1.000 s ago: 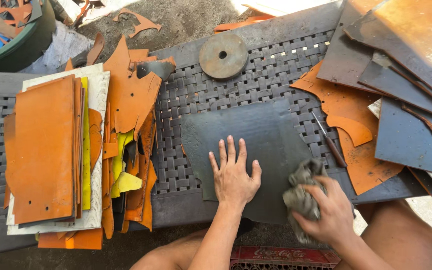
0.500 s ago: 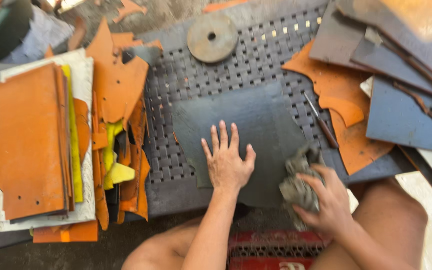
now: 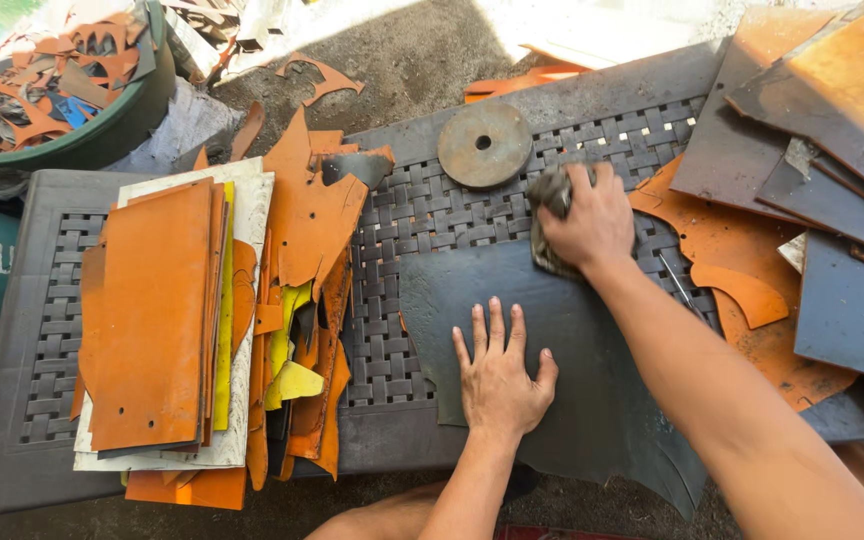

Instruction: The person uses a knife to cut shapes from orange and black leather sheets on a woven table. They trace around a small orange template, cut out the shape, then wipe the black sheet with a cloth before repeating the tracing and cutting process.

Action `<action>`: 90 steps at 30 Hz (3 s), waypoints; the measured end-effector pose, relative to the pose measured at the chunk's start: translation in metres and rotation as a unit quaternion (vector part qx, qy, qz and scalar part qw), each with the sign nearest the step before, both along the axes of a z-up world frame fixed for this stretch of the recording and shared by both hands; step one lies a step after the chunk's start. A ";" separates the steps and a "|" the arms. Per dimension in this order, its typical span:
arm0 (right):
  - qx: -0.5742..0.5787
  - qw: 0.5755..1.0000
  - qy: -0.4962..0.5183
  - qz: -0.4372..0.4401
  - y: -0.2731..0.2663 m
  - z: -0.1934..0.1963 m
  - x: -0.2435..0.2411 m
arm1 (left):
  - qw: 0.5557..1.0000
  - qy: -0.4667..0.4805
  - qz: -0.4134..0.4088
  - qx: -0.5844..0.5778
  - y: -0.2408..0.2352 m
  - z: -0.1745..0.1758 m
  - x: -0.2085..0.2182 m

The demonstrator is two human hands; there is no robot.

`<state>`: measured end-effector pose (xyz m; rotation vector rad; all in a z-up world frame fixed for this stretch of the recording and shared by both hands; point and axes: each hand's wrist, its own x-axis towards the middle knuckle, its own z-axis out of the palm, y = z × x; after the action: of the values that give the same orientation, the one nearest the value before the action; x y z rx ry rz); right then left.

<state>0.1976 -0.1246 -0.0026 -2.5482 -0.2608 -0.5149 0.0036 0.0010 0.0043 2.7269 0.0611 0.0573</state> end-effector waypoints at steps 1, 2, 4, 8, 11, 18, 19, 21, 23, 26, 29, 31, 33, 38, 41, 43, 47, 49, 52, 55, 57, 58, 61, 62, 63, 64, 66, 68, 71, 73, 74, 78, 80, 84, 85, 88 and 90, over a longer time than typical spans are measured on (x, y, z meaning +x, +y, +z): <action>-0.004 1.000 -0.009 -0.004 0.003 0.005 0.012 | 1.000 0.002 0.002 -0.004 0.000 0.001 0.000; 0.033 0.999 -0.040 0.001 0.003 0.010 0.017 | 1.000 -0.001 0.005 -0.007 0.000 0.000 0.000; 0.106 0.989 -0.099 0.008 -0.002 0.024 0.012 | 1.000 -0.002 0.008 -0.013 0.001 -0.003 -0.001; 0.240 0.970 -0.007 -0.027 -0.041 0.041 -0.089 | 0.998 -0.044 0.028 -0.042 0.002 -0.021 -0.007; 0.111 0.988 0.090 0.067 -0.051 0.035 -0.191 | 0.992 -0.104 0.056 -0.053 0.007 -0.033 -0.007; -0.020 0.969 0.085 0.230 -0.055 0.003 -0.118 | 0.994 -0.086 0.040 -0.055 0.010 -0.050 -0.009; -0.034 0.975 0.044 0.214 -0.047 0.008 -0.078 | 0.993 -0.091 0.040 -0.063 0.008 -0.050 -0.009; -0.117 0.978 0.004 0.175 -0.033 0.030 -0.008 | 0.993 -0.090 0.039 -0.064 0.008 -0.049 -0.010; -0.068 0.988 -0.074 0.119 -0.027 0.059 0.023 | 0.993 -0.090 0.039 -0.065 0.009 -0.045 -0.010; 0.116 0.981 -0.129 0.087 -0.032 0.094 0.001 | 0.969 -0.124 0.086 -0.196 0.011 -0.037 -0.007; 0.300 0.945 0.063 0.112 -0.044 0.096 -0.065 | 0.826 -0.215 0.210 -0.476 0.027 -0.018 -0.016; 0.333 0.900 0.234 0.159 -0.056 0.084 -0.109 | 0.718 -0.285 0.289 -0.565 0.040 0.004 -0.031; 0.148 0.952 0.212 0.163 -0.068 0.064 -0.144 | 0.817 -0.277 0.233 -0.449 0.045 0.030 -0.047; -0.135 0.983 0.085 0.093 -0.083 -0.003 -0.211 | 0.996 0.010 -0.025 -0.084 -0.014 0.055 -0.040; -0.135 0.985 0.066 0.089 -0.089 -0.025 -0.218 | 0.990 -0.079 -0.119 0.001 -0.030 0.036 -0.007; -0.134 0.985 0.070 0.088 -0.092 -0.031 -0.216 | 0.988 -0.083 -0.128 0.036 -0.014 0.019 0.028; -0.143 0.983 0.087 0.077 -0.089 -0.028 -0.213 | 0.995 -0.065 0.018 0.076 0.072 0.004 0.067; -0.134 0.985 0.084 0.072 -0.087 -0.025 -0.214 | 0.988 -0.017 0.131 0.083 0.109 0.008 0.067; -0.135 0.985 0.083 0.065 -0.085 -0.022 -0.214 | 0.963 0.039 0.257 0.071 0.126 0.022 0.055; -0.142 0.985 0.083 0.059 -0.085 -0.018 -0.211 | 0.974 0.012 0.219 0.063 0.080 0.031 0.043; -0.127 0.987 0.079 0.066 -0.085 -0.017 -0.214 | 0.993 -0.040 0.107 0.001 0.020 0.027 0.036; -0.122 0.987 0.078 0.071 -0.087 -0.015 -0.218 | 0.998 -0.041 0.033 0.028 -0.011 0.026 0.036; -0.099 0.989 0.069 0.081 -0.083 -0.009 -0.217 | 0.989 -0.100 -0.092 0.049 -0.037 0.032 0.034; -0.105 0.989 0.065 0.085 -0.081 -0.008 -0.214 | 0.983 -0.130 -0.120 0.047 -0.037 0.033 0.036; -0.113 0.988 0.068 0.083 -0.082 -0.009 -0.215 | 0.989 -0.100 -0.086 0.071 -0.025 0.033 0.039; -0.121 0.987 0.071 0.081 -0.084 -0.009 -0.216 | 0.992 -0.069 -0.053 0.096 -0.002 0.031 0.043; -0.129 0.986 0.077 0.073 -0.086 -0.011 -0.213 | 0.993 -0.038 0.035 0.106 0.044 0.029 0.051; -0.125 0.986 0.080 0.076 -0.086 -0.013 -0.211 | 0.988 0.027 0.111 0.102 0.090 0.026 0.046; -0.129 0.986 0.071 0.080 -0.086 -0.013 -0.214 | 0.981 0.061 0.131 0.126 0.123 0.026 0.004; -0.168 0.982 0.052 0.075 -0.089 -0.011 -0.211 | 0.976 0.082 0.134 0.148 0.116 0.030 -0.032; -0.160 0.985 0.052 0.039 -0.093 -0.009 -0.209 | 0.973 0.102 0.142 0.150 0.108 0.034 -0.051; -0.126 0.988 0.068 -0.056 -0.121 -0.006 -0.193 | 0.956 0.183 0.193 0.124 0.094 0.054 -0.104; -0.114 0.988 0.088 -0.065 -0.135 -0.010 -0.180 | 0.943 0.220 0.198 0.149 0.089 0.060 -0.113; -0.132 0.981 0.129 -0.055 -0.142 -0.023 -0.160 | 0.934 0.197 0.153 0.255 0.092 0.055 -0.099; -0.150 0.977 0.141 -0.056 -0.144 -0.026 -0.161 | 0.938 0.175 0.140 0.263 0.091 0.050 -0.096; -0.095 0.988 0.119 -0.038 -0.143 -0.028 -0.168 | 0.964 0.070 0.070 0.245 0.087 0.031 -0.085; -0.050 0.982 0.176 -0.045 -0.138 -0.027 -0.179 | 0.961 0.114 0.077 0.241 0.085 0.022 -0.085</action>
<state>0.0189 -0.2621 -0.0292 -2.6999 -0.0436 -0.0784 -0.0815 0.0864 0.0264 3.1977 0.3701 -0.2281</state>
